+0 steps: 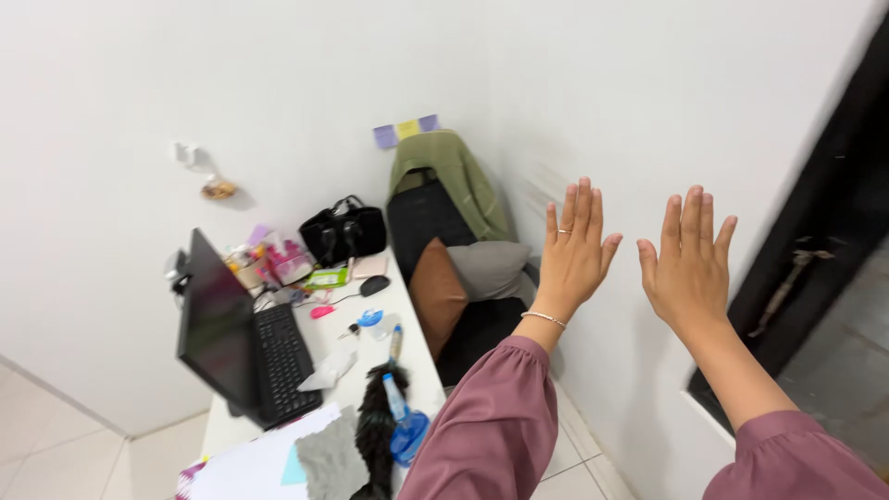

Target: Cleaning a glass door using a spray bottle and a cloth

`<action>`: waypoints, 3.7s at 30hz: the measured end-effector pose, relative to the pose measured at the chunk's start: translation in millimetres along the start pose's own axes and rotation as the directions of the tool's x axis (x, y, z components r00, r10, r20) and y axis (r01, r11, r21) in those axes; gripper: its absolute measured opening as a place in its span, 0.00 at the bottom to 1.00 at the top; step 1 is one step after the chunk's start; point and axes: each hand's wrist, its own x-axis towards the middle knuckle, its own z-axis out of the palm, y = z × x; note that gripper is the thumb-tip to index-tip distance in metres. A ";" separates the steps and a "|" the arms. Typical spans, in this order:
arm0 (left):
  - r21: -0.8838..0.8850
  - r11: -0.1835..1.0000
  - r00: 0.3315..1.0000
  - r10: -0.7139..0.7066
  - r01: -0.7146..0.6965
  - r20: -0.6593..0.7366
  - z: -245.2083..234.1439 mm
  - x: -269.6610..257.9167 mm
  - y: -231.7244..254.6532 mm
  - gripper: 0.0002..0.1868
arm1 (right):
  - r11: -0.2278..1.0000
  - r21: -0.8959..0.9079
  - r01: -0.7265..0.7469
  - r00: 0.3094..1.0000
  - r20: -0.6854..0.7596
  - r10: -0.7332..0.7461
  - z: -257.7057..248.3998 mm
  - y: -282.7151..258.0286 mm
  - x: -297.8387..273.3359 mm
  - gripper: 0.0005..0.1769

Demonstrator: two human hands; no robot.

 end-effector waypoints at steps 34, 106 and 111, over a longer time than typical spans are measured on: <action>0.006 0.915 0.915 -0.403 0.403 0.026 4.5 -218.8 -257.8 0.38 | 0.853 0.304 0.425 0.898 -0.255 -0.358 155.5 -209.6 13.0 0.38; -0.489 0.199 0.275 -0.957 0.849 0.088 -114.8 -390.6 -260.6 0.18 | 0.501 0.723 0.475 0.175 0.481 -0.859 308.1 -429.6 -307.8 0.08; -0.483 0.254 0.324 -0.944 0.838 0.065 -106.8 -379.0 -261.2 0.15 | 0.696 0.701 -0.158 0.350 0.698 -0.624 276.0 -422.6 -265.6 0.11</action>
